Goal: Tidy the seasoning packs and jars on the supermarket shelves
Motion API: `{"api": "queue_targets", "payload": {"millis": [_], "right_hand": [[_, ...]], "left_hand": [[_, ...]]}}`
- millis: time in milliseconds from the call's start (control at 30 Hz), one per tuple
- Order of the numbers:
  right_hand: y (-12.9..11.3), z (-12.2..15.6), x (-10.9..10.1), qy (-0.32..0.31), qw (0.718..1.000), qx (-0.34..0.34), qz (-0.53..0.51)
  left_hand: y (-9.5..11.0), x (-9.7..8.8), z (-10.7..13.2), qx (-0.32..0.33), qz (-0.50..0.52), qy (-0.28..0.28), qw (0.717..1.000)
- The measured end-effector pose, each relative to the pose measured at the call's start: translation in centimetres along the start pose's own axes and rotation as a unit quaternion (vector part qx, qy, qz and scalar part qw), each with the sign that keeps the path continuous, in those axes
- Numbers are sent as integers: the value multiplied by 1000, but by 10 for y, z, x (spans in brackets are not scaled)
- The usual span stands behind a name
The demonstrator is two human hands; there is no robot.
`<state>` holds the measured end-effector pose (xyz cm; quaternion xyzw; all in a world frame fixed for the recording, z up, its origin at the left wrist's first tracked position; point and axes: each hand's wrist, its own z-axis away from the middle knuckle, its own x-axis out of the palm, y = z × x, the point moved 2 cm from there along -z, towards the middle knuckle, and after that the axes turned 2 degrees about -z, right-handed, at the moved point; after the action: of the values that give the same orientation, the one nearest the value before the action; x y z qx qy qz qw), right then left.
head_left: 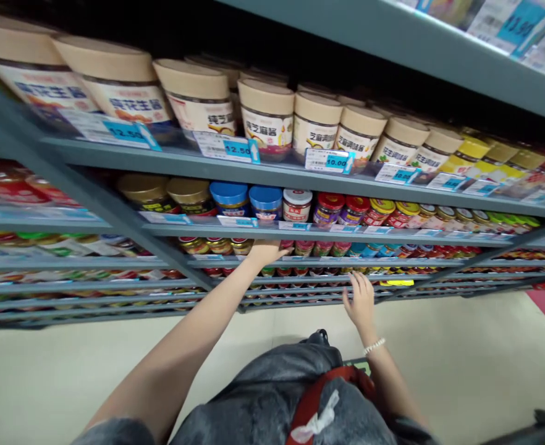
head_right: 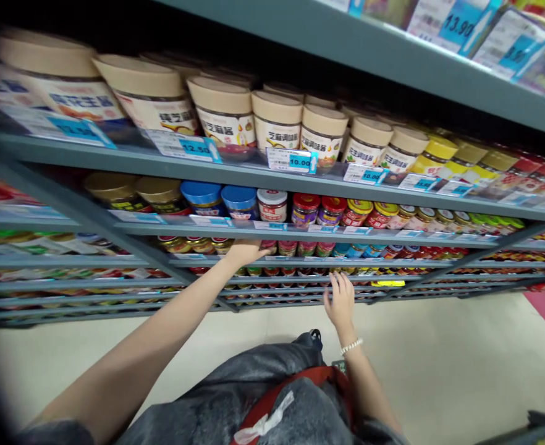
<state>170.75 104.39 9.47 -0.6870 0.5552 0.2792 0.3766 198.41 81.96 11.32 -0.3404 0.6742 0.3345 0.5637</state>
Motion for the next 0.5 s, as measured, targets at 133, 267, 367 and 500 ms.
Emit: {"api": "queue_targets", "payload": {"millis": [133,267,367,500], "right_hand": [[75,85,-38,-15,988,151,43],[108,177,-61,-38,929,357,83],[97,224,-63,-107,885,449,67],[67,253,-57,-271,822,501,27]], "left_hand": [[-10,16,-1,26,17,16,999],[-22,20,-2,86,59,55,993],[-25,18,-4,114,76,84,987],[-17,14,2,91,57,98,989]]}}
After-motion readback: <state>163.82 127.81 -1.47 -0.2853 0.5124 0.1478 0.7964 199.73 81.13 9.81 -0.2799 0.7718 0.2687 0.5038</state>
